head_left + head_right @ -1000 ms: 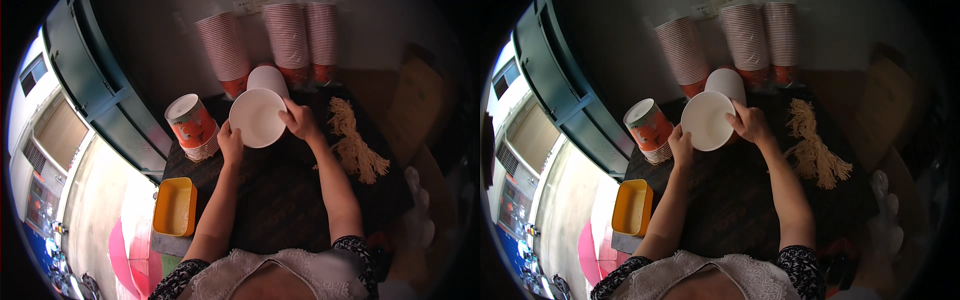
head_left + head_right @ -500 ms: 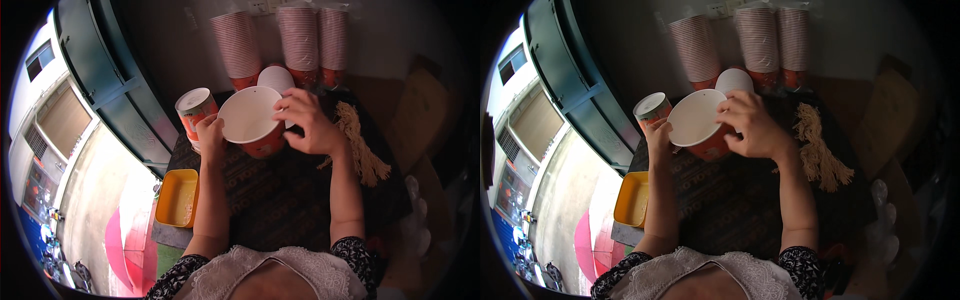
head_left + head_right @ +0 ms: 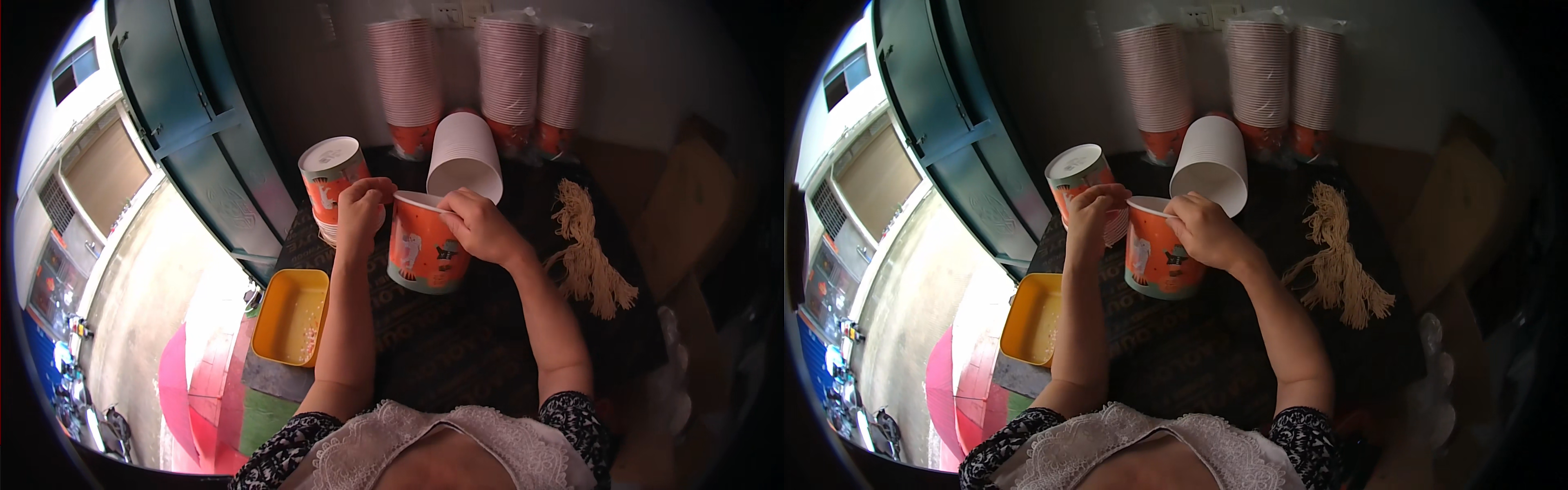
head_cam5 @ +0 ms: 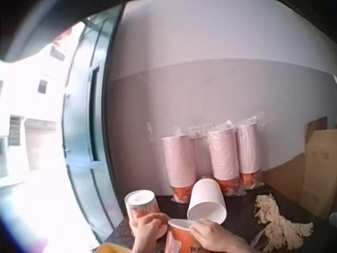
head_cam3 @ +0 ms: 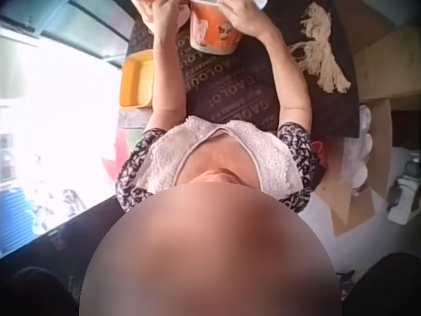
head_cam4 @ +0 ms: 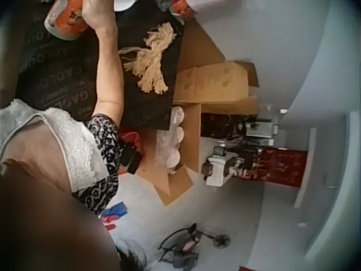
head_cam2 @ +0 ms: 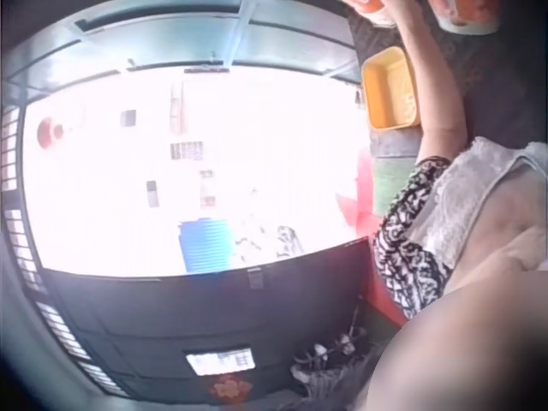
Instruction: Attaching string handles to decorative paper buckets by threading them through pre-punched holes.
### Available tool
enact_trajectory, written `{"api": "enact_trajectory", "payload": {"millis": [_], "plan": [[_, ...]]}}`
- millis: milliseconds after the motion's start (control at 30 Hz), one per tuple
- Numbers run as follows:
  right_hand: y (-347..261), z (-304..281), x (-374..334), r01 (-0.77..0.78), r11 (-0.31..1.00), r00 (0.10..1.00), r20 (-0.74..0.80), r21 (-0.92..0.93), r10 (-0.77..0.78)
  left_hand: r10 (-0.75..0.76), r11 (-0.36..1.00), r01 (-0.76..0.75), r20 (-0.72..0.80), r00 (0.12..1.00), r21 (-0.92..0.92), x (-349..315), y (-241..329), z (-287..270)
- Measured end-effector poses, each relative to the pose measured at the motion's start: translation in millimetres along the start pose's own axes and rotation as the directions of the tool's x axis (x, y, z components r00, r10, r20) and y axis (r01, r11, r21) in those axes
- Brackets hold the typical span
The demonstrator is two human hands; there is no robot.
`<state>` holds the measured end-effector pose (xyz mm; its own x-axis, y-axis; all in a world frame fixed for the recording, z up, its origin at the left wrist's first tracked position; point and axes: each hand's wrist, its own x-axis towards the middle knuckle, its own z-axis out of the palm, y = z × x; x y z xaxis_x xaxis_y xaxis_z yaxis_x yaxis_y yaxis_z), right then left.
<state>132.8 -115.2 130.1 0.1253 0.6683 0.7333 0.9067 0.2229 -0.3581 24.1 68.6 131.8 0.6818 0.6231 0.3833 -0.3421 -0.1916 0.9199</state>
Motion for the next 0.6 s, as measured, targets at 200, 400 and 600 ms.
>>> {"api": "enact_trajectory", "payload": {"millis": [200, 400, 600], "plan": [[5, 15, 3, -0.016, 0.999, 0.977, -0.211, 0.037, 0.023, 0.123, 0.952, -0.131, 0.045, 0.991, 0.276, -8, 4, 3], [27, 30, -6, -0.343, 0.874, 0.939, 0.114, 0.344, 0.323, 0.086, 0.874, -0.144, 0.145, 0.986, 0.464, -3, -15, 6], [32, 33, -7, -0.414, 0.601, 0.887, 0.156, 0.683, 0.435, -0.032, 0.904, -0.063, 0.215, 0.976, 0.422, -8, -6, 11]]}}
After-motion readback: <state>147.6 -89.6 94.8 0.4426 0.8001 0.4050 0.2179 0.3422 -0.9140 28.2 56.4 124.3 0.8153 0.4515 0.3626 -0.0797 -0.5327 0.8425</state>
